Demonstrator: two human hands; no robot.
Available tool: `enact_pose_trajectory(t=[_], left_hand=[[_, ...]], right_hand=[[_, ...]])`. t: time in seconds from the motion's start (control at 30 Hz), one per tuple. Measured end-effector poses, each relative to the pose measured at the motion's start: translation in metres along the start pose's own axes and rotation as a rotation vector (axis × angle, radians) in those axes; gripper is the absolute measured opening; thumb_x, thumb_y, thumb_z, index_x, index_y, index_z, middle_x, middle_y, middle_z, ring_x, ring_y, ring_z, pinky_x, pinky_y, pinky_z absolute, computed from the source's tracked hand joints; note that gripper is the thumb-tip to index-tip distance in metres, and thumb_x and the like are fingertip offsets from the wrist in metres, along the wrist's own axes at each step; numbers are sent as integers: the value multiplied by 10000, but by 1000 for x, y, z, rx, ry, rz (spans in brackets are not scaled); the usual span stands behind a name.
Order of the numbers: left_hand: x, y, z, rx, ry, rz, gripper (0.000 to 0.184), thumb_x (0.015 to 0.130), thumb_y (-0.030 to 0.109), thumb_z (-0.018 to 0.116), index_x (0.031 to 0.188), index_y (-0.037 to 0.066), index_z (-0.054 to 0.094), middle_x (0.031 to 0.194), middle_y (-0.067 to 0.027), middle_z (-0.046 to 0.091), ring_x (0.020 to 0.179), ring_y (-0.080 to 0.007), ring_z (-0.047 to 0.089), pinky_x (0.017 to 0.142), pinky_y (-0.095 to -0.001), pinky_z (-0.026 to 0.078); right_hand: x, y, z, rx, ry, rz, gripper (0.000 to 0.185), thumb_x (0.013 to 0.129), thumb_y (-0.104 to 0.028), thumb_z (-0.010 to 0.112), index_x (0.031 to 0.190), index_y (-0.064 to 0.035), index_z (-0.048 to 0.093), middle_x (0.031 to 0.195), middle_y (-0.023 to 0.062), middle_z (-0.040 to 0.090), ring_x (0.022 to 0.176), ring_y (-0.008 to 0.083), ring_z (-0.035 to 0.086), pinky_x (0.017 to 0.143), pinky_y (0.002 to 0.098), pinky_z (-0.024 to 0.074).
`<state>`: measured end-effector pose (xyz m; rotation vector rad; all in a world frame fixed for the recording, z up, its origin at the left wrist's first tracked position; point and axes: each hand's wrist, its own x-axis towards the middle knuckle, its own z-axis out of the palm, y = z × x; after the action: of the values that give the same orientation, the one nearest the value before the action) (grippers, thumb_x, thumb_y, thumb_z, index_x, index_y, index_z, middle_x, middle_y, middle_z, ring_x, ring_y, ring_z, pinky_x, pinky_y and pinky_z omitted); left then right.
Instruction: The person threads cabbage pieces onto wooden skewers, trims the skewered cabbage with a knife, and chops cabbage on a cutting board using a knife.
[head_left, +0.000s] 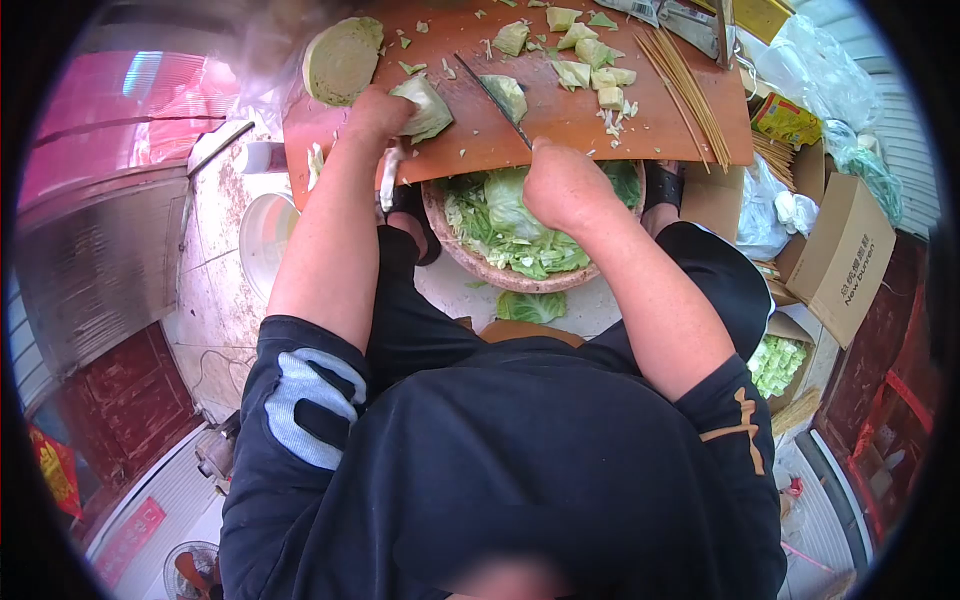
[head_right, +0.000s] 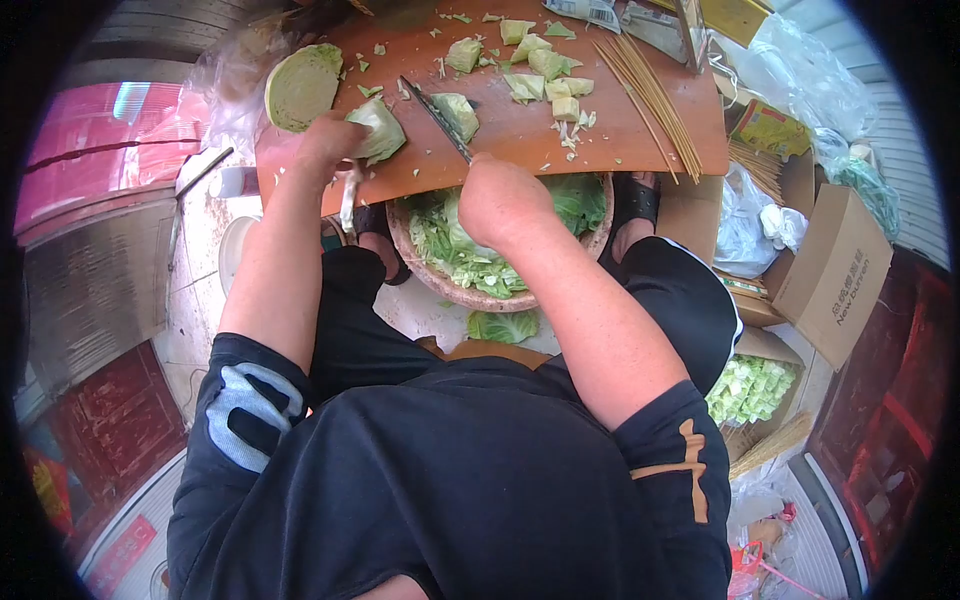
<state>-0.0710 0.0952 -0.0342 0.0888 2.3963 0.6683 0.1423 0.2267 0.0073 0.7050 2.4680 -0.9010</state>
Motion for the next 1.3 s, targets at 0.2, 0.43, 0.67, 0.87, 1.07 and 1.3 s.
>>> enact_pose_trajectory(t=[0.2, 0.43, 0.67, 0.87, 1.07, 1.3], left_hand=[[-21, 20, 11, 496, 557, 651, 439, 748, 277, 660, 1057, -29, 601, 954, -220, 661, 893, -340, 646, 828, -393, 507], [-26, 55, 60, 81, -155, 157, 446, 752, 317, 653, 1027, -33, 619, 1041, -255, 635, 980, -327, 628, 857, -399, 493], [-9, 50, 81, 288, -80, 460, 399, 777, 297, 619, 1059, 15, 634, 1082, -201, 638, 1026, -331, 605, 891, -388, 478], [-5, 51, 75, 290, -197, 565, 361, 768, 201, 649, 1099, 59, 639, 1048, -119, 668, 973, -268, 631, 862, -348, 488], [-16, 59, 76, 263, -95, 426, 350, 733, 165, 731, 1046, 41, 637, 1002, -103, 675, 911, -220, 640, 827, -337, 495], [-21, 57, 75, 343, 15, 440, 319, 714, 264, 758, 898, 32, 640, 840, -104, 670, 773, -204, 644, 674, -334, 510]], right_hand=[[-15, 1, -1, 79, 59, -17, 293, 803, -48, 468, 1067, 57, 539, 931, 275, 640, 921, 402, 626, 824, 474, 478], [-35, 22, -20, 258, 326, -91, 346, 850, -163, 515, 1126, 47, 507, 851, 273, 629, 856, 427, 612, 794, 492, 467], [-44, 34, -26, 211, 254, -85, 368, 849, -163, 521, 1137, 64, 495, 856, 274, 628, 858, 419, 615, 799, 488, 469], [-40, 45, -22, 138, 169, -21, 353, 843, -142, 508, 1115, 83, 499, 854, 273, 633, 854, 410, 625, 800, 480, 481], [-38, 40, -19, 108, 122, 2, 322, 837, -126, 492, 1083, 83, 505, 851, 279, 633, 856, 410, 627, 796, 483, 483], [-29, 34, -17, 71, 47, 53, 311, 801, -56, 471, 1081, 76, 510, 878, 284, 634, 885, 410, 627, 808, 482, 481]])
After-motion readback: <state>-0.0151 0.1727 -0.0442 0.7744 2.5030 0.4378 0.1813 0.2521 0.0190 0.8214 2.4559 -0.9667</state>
